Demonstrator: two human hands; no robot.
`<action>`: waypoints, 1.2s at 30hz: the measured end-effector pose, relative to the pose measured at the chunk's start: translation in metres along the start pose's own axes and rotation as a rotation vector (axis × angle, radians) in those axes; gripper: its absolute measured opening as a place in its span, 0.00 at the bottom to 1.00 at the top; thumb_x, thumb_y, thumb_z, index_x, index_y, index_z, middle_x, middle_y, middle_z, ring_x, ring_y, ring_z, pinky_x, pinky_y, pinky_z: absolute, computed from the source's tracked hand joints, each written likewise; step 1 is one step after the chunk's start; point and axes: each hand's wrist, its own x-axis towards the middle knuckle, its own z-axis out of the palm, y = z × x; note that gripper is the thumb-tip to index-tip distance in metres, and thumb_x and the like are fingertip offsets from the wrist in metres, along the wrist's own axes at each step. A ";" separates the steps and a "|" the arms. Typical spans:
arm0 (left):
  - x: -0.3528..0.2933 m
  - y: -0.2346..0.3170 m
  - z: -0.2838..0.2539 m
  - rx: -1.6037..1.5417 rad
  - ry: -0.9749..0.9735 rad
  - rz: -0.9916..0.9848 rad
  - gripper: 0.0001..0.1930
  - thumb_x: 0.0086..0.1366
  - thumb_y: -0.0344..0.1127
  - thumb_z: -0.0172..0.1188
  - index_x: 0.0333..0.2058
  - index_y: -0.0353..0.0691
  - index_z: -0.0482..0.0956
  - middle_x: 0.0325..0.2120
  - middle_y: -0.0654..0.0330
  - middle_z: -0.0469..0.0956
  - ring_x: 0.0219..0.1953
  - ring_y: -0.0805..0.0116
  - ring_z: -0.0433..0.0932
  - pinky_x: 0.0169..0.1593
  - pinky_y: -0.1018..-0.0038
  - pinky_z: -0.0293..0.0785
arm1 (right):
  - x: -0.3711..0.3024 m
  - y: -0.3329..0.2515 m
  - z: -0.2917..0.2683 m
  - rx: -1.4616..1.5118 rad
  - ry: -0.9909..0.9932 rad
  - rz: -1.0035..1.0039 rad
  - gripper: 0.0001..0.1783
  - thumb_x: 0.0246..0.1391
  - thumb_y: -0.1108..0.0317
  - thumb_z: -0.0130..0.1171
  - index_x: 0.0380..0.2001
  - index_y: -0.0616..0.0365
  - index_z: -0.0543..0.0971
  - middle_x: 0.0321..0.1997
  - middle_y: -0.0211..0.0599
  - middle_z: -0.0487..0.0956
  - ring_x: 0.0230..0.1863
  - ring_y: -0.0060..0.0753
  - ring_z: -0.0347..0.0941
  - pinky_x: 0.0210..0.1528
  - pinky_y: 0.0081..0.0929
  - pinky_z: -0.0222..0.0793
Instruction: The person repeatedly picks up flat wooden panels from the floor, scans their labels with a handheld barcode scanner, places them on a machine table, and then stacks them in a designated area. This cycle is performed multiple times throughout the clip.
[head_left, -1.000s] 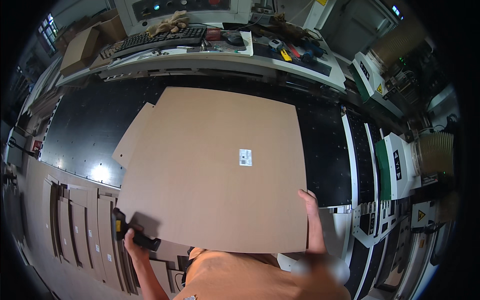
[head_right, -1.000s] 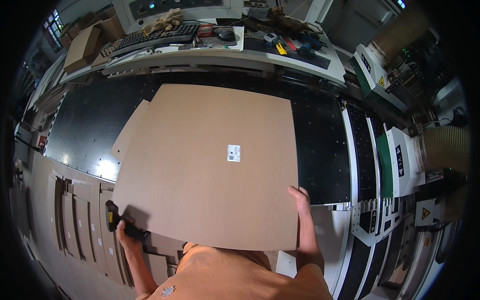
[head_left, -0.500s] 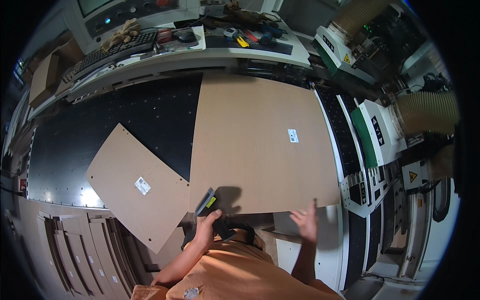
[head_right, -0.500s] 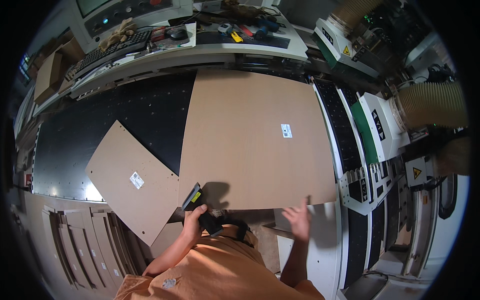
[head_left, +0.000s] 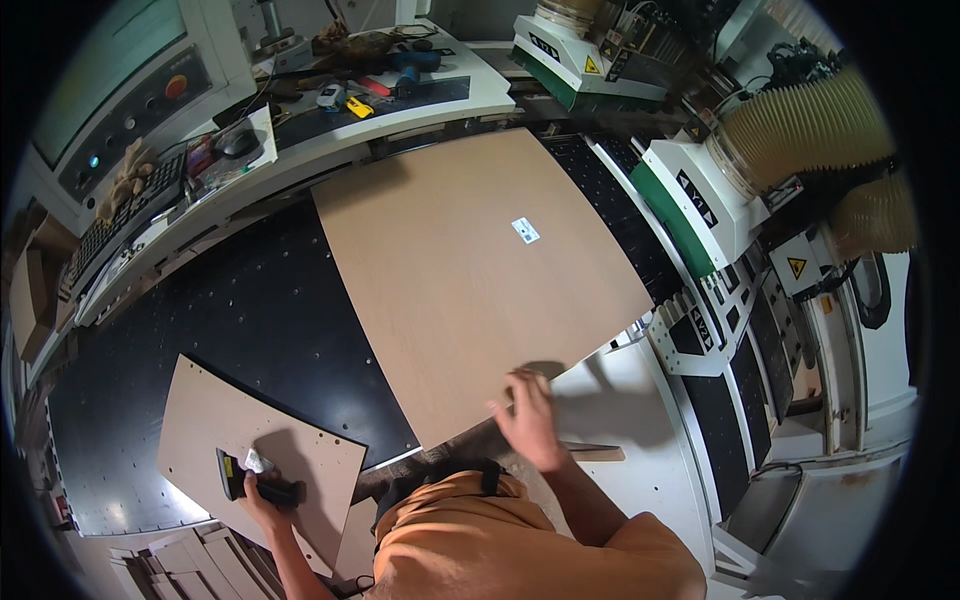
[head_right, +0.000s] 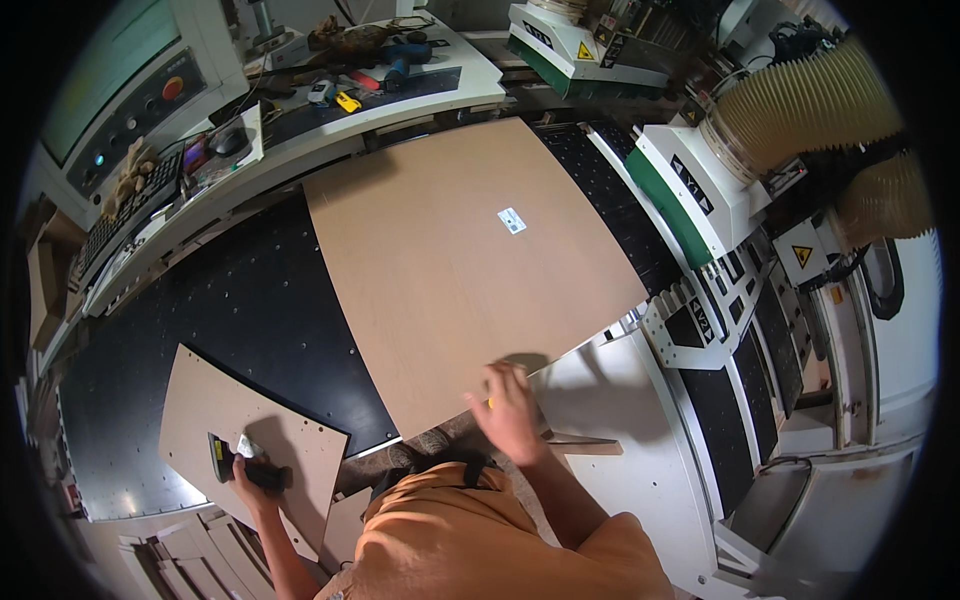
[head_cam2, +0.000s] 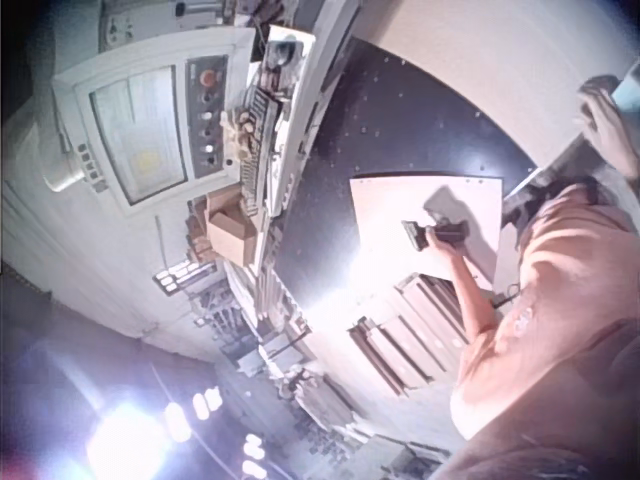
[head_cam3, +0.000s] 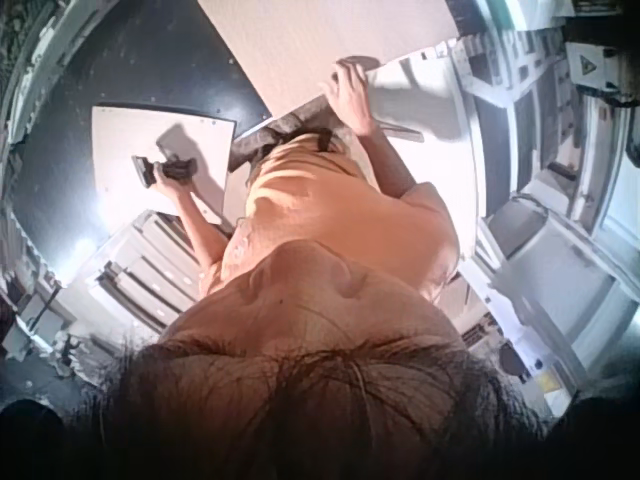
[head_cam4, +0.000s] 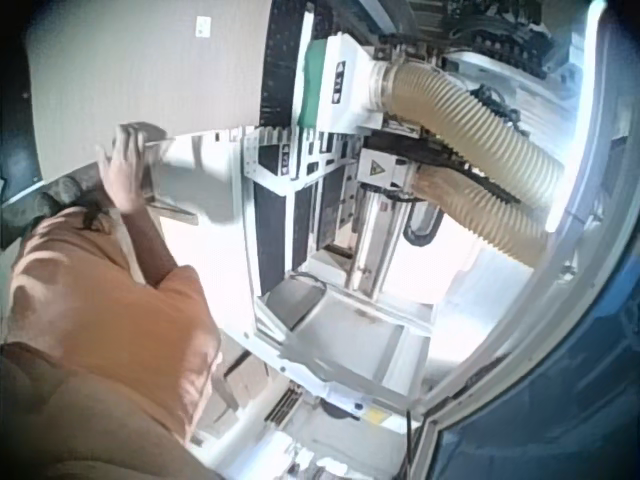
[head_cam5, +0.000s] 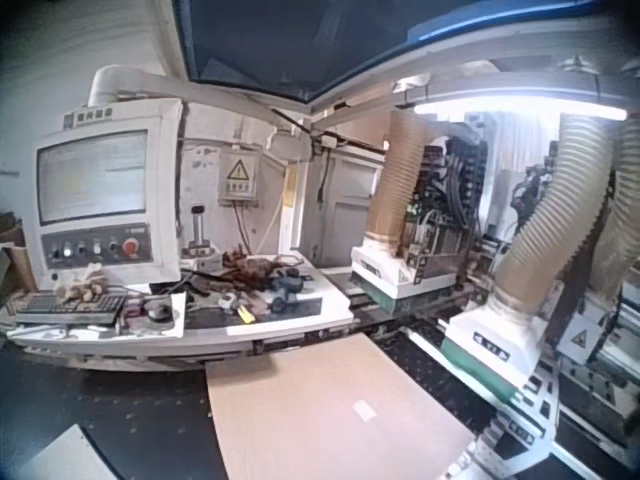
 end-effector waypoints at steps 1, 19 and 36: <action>0.006 -0.006 -0.006 -0.086 0.053 -0.049 0.16 0.63 0.45 0.56 0.29 0.35 0.74 0.19 0.56 0.75 0.18 0.65 0.74 0.22 0.69 0.74 | 0.004 -0.015 0.020 0.049 -0.117 -0.149 0.25 0.51 0.60 0.68 0.47 0.64 0.74 0.53 0.51 0.73 0.61 0.54 0.65 0.58 0.42 0.67; 0.033 -0.004 0.052 0.021 0.043 -0.078 0.21 0.64 0.53 0.54 0.25 0.38 0.75 0.18 0.59 0.74 0.20 0.59 0.74 0.23 0.57 0.74 | 0.059 0.036 0.043 -0.016 0.142 -0.050 0.14 0.56 0.62 0.56 0.38 0.63 0.79 0.55 0.43 0.76 0.57 0.43 0.73 0.59 0.37 0.69; 0.042 -0.004 0.089 0.119 -0.064 -0.091 0.23 0.65 0.53 0.55 0.24 0.36 0.77 0.21 0.56 0.77 0.23 0.60 0.76 0.29 0.61 0.78 | 0.064 0.037 0.049 0.080 0.239 -0.011 0.11 0.50 0.67 0.59 0.35 0.61 0.79 0.53 0.42 0.78 0.53 0.43 0.76 0.53 0.37 0.73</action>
